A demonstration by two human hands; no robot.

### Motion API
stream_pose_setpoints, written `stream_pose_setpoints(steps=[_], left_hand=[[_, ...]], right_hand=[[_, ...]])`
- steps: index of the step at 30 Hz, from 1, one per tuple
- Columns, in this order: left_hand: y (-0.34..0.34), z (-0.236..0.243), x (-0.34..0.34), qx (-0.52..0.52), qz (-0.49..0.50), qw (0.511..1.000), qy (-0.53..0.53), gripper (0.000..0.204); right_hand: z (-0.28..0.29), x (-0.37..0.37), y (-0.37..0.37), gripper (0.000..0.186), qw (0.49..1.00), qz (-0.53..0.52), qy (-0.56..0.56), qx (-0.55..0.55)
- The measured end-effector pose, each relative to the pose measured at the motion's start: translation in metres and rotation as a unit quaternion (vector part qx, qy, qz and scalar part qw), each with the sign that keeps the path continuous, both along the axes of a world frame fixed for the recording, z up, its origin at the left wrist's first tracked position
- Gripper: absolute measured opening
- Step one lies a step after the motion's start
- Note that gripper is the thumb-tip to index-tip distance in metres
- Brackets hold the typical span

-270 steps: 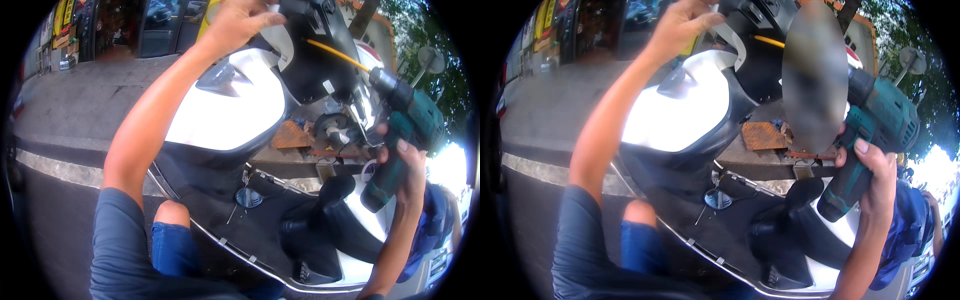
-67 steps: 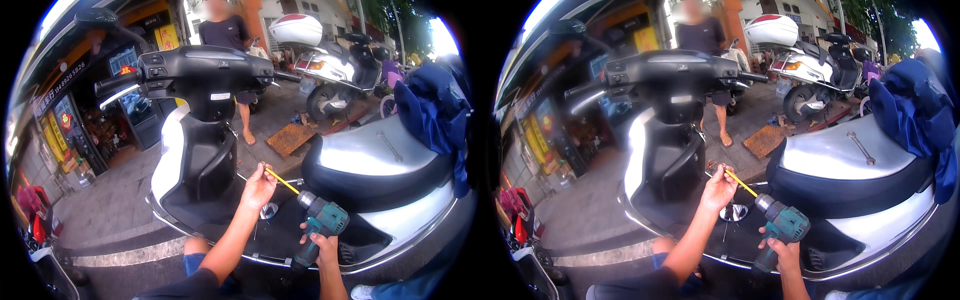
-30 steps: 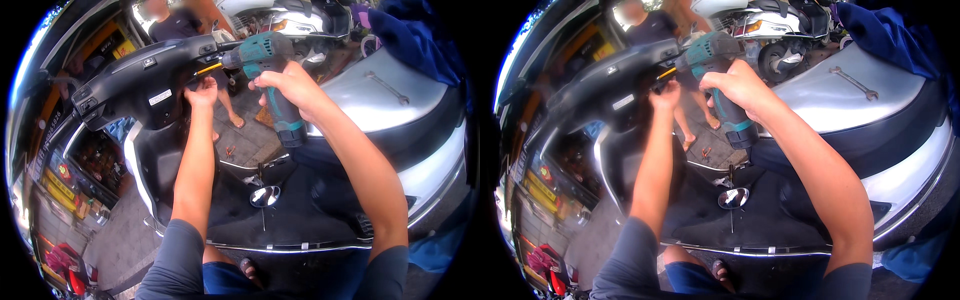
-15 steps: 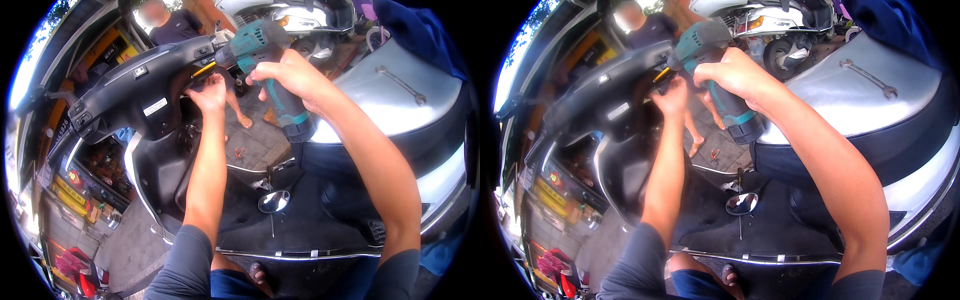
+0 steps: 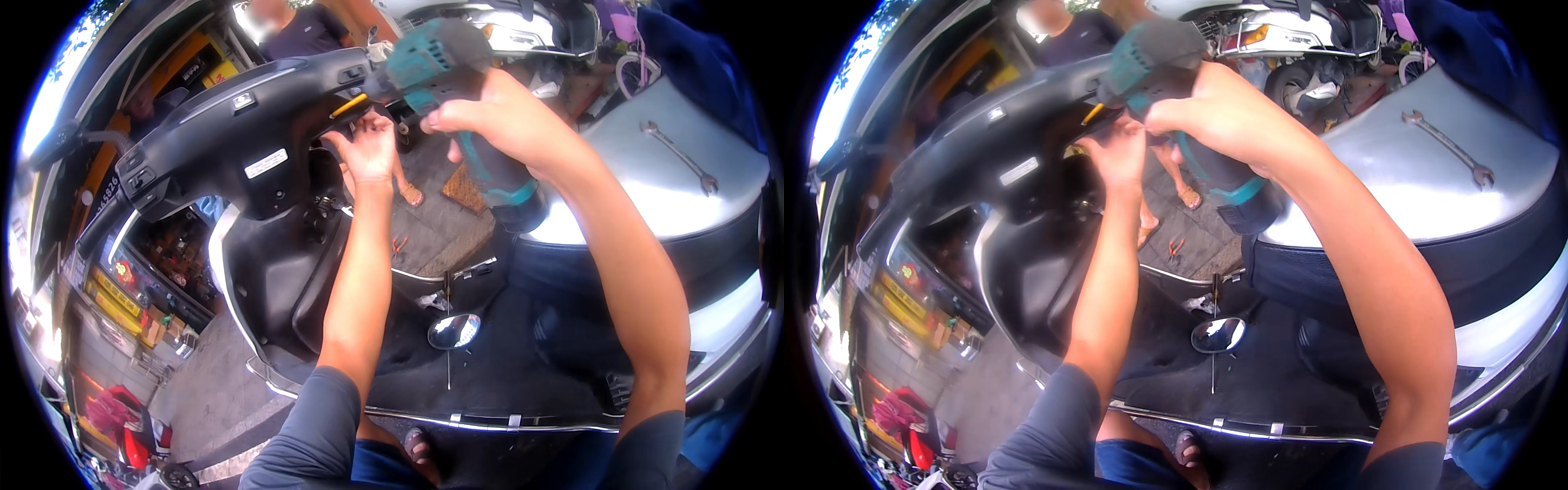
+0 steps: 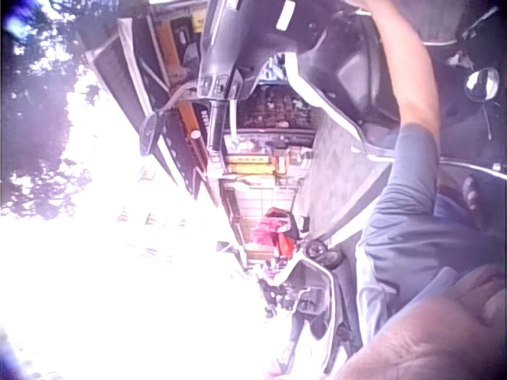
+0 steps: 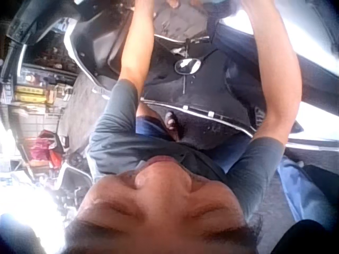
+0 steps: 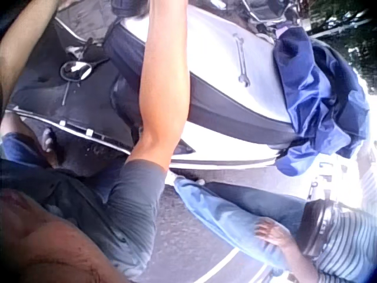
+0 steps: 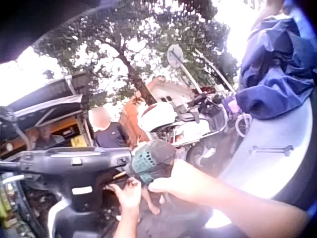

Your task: The person repairs a white scooter parked on a city sidewalk. They remove the front fairing, adjust the handlebars and dashboard, and use a power drill to secure screws on the front panel and handlebar area. A second person stands nearby observing the process.

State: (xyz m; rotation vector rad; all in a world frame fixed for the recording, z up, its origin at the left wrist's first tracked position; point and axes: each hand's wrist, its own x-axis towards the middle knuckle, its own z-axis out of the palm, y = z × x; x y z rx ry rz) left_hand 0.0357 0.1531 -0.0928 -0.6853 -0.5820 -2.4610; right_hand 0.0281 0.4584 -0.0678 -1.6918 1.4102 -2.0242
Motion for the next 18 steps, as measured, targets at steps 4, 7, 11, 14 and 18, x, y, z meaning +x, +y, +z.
stream_pose_setpoints(steps=[4,7,11,14,18], left_hand=[[0.015,0.002,0.005,0.015,-0.005,1.0,-0.002,0.072],[0.017,0.003,0.005,0.065,-0.039,0.997,-0.016,0.078],[0.009,0.01,-0.008,0.08,-0.038,0.995,-0.048,0.07],[0.005,0.007,-0.014,0.067,-0.045,0.996,-0.036,0.065],[0.008,0.009,-0.017,0.049,-0.042,0.997,-0.034,0.056]], right_hand=[[0.002,0.001,-0.001,0.027,0.999,-0.022,-0.036,0.002],[0.015,-0.004,-0.002,0.031,0.998,-0.046,-0.009,0.052],[0.044,0.007,0.005,0.033,0.988,-0.093,0.053,0.109],[0.048,0.016,0.004,0.023,0.99,-0.116,0.046,0.066],[0.064,0.017,0.025,0.026,0.957,-0.231,0.097,0.15]])
